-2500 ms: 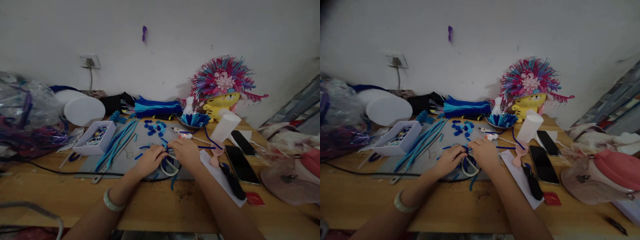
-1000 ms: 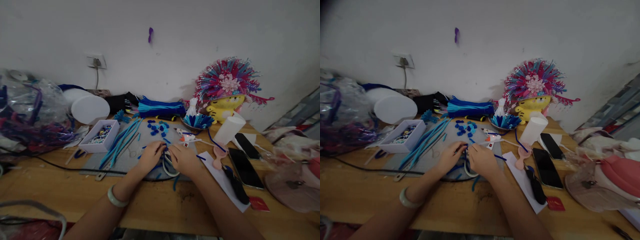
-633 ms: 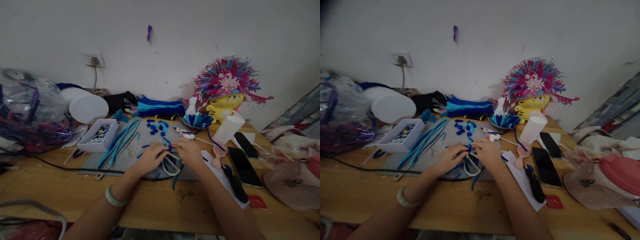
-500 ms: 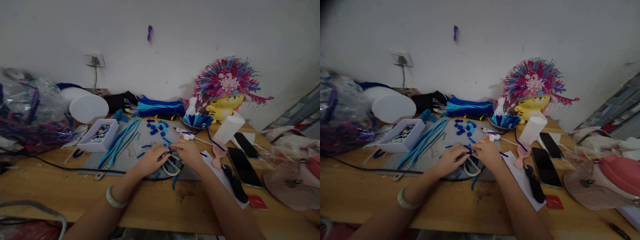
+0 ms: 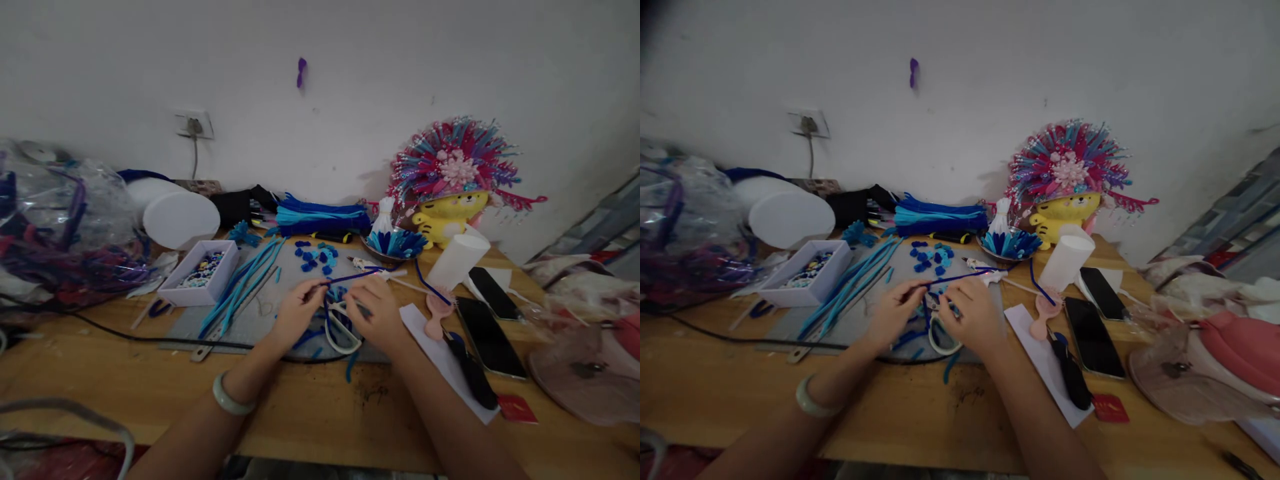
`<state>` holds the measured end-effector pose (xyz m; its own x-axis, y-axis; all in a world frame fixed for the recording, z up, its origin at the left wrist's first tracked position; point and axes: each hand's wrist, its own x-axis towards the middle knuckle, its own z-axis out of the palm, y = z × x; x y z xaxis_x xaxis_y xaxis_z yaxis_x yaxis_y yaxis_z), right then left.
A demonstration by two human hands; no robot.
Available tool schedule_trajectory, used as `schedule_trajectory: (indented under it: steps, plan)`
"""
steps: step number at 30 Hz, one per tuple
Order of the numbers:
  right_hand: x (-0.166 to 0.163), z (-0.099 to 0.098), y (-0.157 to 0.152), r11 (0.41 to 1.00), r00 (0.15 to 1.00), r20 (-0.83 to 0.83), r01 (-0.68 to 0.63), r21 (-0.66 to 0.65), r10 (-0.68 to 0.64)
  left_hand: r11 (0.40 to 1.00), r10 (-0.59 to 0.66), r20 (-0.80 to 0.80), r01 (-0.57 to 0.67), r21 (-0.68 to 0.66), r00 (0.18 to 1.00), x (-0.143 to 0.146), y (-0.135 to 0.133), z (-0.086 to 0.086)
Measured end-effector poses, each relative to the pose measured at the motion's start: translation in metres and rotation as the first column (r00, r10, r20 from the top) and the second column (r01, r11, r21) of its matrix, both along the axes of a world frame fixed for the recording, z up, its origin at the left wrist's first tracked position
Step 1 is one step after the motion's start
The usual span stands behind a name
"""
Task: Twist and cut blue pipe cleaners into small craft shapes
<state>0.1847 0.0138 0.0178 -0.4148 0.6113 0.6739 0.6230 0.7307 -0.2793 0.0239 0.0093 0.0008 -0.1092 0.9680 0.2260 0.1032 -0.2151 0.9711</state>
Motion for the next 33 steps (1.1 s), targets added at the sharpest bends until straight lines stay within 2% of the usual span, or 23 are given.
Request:
schedule_trajectory:
  steps: [2,3,6,9,12,14,16,18,20,22,25,28,30,33]
  plan:
    - [-0.005,-0.002,-0.002,0.991,0.999,-0.015,-0.031,-0.132,0.030,0.995,0.034,0.241,-0.010,-0.100,0.970,0.000,0.002,0.002]
    - [-0.007,-0.004,-0.002,0.981,0.999,-0.052,-0.020,-0.194,0.010,0.990,0.018,0.362,0.033,-0.134,0.932,0.000,0.003,0.002]
    - [-0.014,-0.009,0.000,0.948,0.968,-0.233,0.011,-0.319,-0.090,0.948,-0.120,0.620,0.275,-0.161,0.775,0.001,0.002,0.005]
    - [-0.017,-0.010,0.002,0.922,0.909,-0.406,-0.075,-0.379,-0.092,0.896,-0.196,0.688,0.413,-0.164,0.699,0.004,-0.001,0.006]
    - [-0.016,-0.009,0.002,0.912,0.875,-0.482,-0.167,-0.374,-0.037,0.884,-0.195,0.689,0.430,-0.185,0.698,0.008,-0.004,0.004]
    - [-0.014,-0.010,0.002,0.938,0.895,-0.447,-0.152,-0.313,-0.004,0.894,-0.163,0.677,0.398,-0.207,0.718,0.010,-0.003,0.002]
    - [-0.011,-0.013,0.002,0.965,0.934,-0.354,-0.135,-0.225,0.048,0.911,-0.119,0.641,0.340,-0.234,0.758,0.011,-0.002,-0.001]
    - [-0.007,-0.016,0.002,0.976,0.970,-0.215,-0.150,-0.157,0.114,0.929,-0.099,0.546,0.274,-0.248,0.832,0.011,0.000,-0.004]
    - [-0.003,-0.017,0.001,0.981,0.986,-0.076,-0.157,-0.114,0.149,0.956,-0.102,0.368,0.194,-0.221,0.924,0.010,0.001,-0.005]
    - [-0.001,-0.017,0.001,0.986,0.990,0.014,-0.141,-0.088,0.143,0.981,-0.091,0.155,0.115,-0.158,0.984,0.008,0.001,-0.005]
    - [-0.003,-0.014,-0.001,0.993,0.994,0.029,-0.102,-0.058,0.103,0.999,-0.053,-0.103,0.052,-0.017,0.993,0.005,0.001,-0.005]
    - [-0.005,-0.007,-0.001,0.997,0.996,-0.086,-0.040,-0.063,0.034,0.989,-0.068,-0.281,0.102,0.107,0.957,0.002,0.002,-0.007]
    - [-0.004,-0.003,0.000,0.996,0.992,-0.127,-0.003,-0.090,-0.008,0.983,-0.094,-0.329,0.141,0.122,0.940,0.002,0.003,-0.009]
    - [0.001,0.002,0.003,0.996,0.996,-0.082,0.040,-0.074,-0.047,0.991,-0.089,-0.288,0.114,0.072,0.954,0.003,0.003,-0.010]
